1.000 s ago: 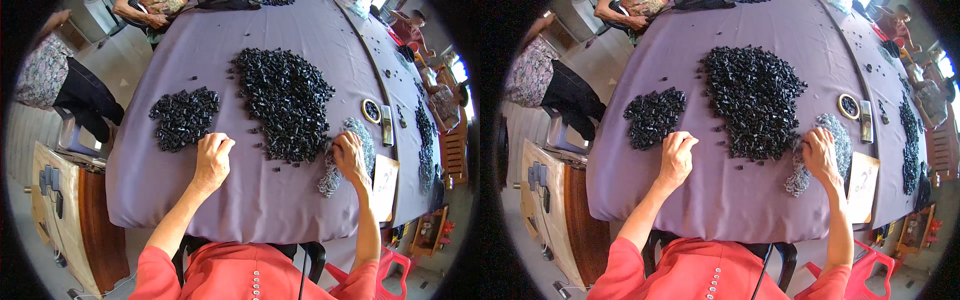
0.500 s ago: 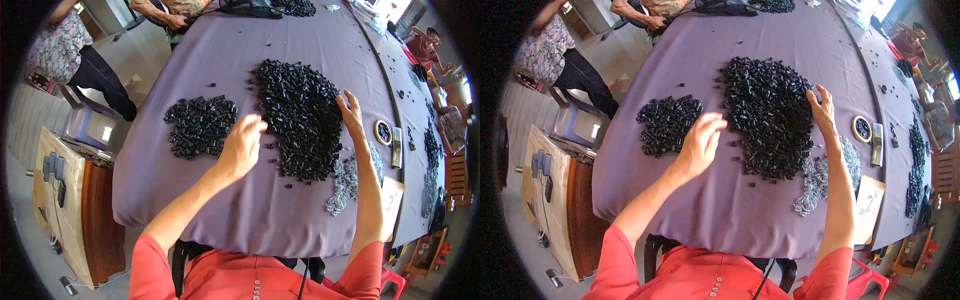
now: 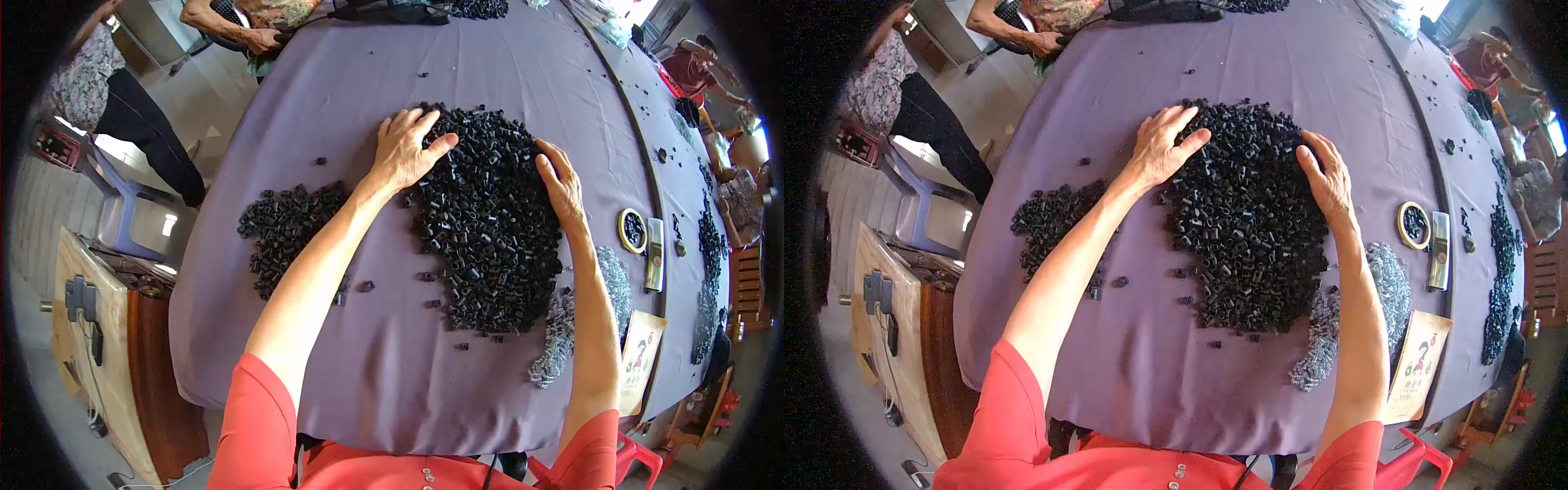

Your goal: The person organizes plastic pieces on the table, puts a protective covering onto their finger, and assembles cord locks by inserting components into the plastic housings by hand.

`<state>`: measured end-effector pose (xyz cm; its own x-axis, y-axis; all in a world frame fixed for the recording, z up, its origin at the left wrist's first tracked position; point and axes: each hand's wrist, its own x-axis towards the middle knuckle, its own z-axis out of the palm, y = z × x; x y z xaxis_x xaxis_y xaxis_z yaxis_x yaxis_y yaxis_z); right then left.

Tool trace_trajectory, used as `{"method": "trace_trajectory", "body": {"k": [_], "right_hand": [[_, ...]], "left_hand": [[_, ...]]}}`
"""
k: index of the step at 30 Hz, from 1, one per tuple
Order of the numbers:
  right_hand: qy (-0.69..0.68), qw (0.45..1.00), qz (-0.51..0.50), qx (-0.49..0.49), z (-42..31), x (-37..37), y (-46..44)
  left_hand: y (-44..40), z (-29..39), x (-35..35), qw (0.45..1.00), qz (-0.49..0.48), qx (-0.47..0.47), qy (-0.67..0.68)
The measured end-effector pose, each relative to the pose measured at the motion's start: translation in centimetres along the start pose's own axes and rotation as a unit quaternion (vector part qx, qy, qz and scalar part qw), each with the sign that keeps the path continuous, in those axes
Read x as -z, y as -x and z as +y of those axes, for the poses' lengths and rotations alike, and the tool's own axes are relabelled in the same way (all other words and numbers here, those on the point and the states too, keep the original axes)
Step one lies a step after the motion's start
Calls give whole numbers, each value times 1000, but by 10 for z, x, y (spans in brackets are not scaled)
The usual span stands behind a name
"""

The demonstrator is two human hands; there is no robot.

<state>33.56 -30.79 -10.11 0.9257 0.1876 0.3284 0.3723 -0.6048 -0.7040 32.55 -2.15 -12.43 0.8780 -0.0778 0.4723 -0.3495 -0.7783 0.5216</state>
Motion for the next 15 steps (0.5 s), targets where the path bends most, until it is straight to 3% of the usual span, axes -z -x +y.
{"method": "trace_trajectory", "body": {"k": [9,10,15], "right_hand": [[-71,995,-62,43,-44,-9,34],[-84,993,-74,39,-52,-10,40],[-93,982,-125,104,-79,-12,63]], "left_hand": [[40,40,14,991,-32,-38,123],[44,49,25,986,-89,-16,143],[67,73,41,967,-150,-26,202]]}}
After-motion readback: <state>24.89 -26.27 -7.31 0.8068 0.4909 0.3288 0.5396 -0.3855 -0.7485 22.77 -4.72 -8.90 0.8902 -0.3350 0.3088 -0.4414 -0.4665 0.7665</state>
